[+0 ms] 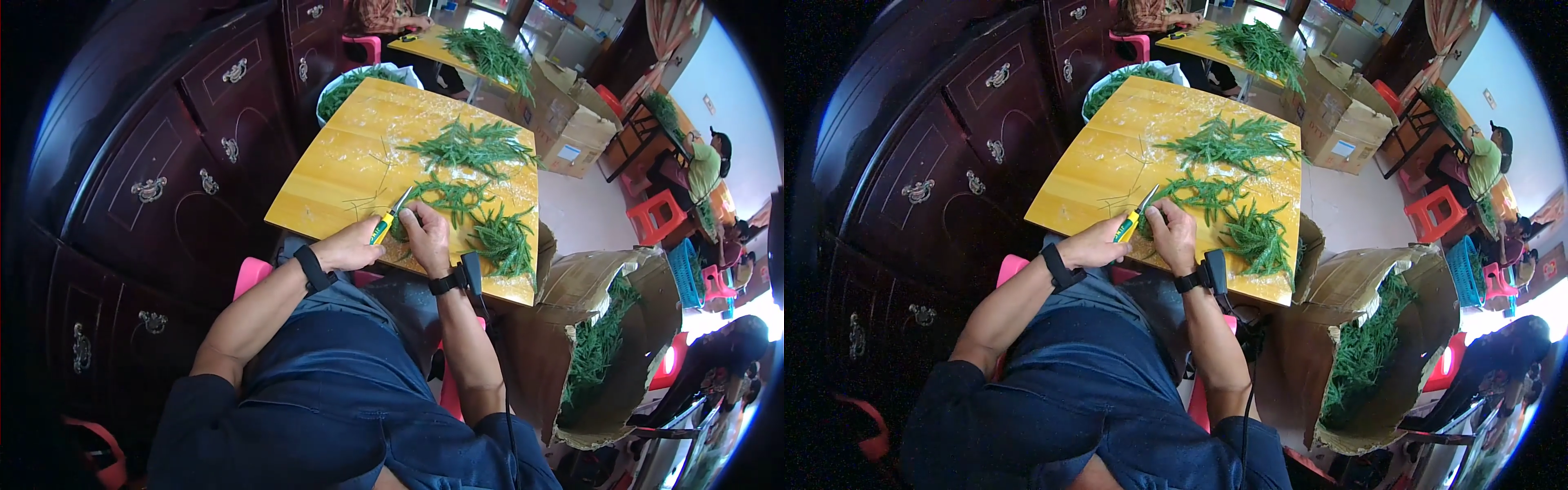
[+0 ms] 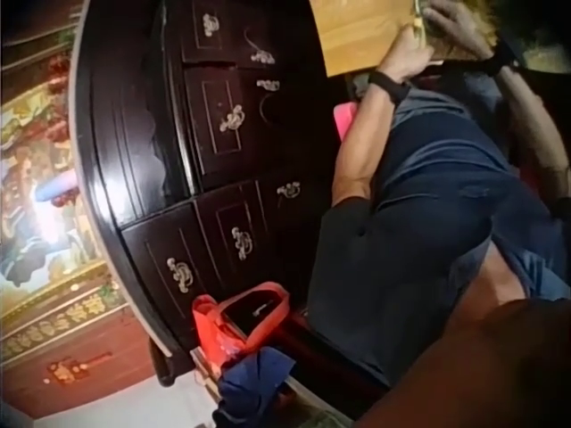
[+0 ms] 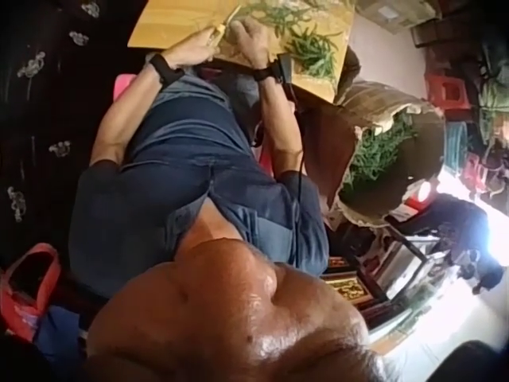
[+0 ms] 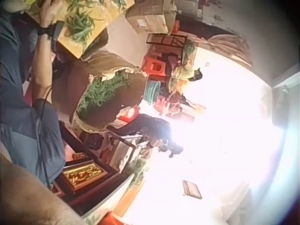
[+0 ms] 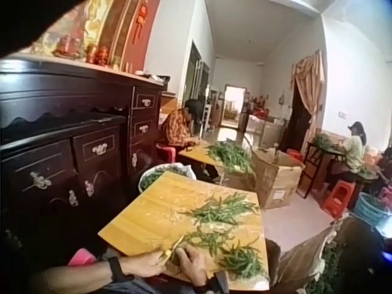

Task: The person picks up a branch by hand, trims small stems from it using shears, and then wraps the trimmed stems around a wire by hand.

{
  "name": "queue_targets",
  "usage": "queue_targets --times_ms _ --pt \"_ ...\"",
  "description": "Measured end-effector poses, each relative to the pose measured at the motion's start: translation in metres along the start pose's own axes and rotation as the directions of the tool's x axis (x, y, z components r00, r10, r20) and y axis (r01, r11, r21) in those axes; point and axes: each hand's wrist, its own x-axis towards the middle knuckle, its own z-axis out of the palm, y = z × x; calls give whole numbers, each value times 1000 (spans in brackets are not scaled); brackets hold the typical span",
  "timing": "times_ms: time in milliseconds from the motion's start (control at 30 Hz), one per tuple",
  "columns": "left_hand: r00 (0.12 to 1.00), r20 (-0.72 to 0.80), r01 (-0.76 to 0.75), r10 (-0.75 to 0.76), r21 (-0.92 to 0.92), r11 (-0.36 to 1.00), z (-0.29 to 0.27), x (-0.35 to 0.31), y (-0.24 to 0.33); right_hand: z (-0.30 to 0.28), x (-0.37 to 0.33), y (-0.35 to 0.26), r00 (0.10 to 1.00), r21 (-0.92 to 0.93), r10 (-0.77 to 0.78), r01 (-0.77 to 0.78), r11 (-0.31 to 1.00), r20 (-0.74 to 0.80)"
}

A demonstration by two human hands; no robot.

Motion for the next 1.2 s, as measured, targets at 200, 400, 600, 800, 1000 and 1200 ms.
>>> queue_targets --times_ms 200,400,600,800,1000,1200 --pt "999 -5 39 -40 -85 996 1 -1 -3 4 1 2 998 100 59 -61 993 18" --pt "996 -32 74 -81 -180 981 4 0 4 5 1 0 999 -80 -12 9 997 -40" --pt "995 53 102 -88 -371 923 2 11 -2 3 2 -2 998 -95 0 -6 995 -55" --pt "981 69 196 -183 -312 930 3 11 4 -1 2 -4 997 -104 25 -32 994 -69" --pt "978 59 208 -200 -304 930 3 15 0 2 5 0 998 -136 15 -23 990 -64" --pt "976 114 213 -184 -350 912 -1 20 -7 5 8 9 997 -194 -17 1 981 -78"
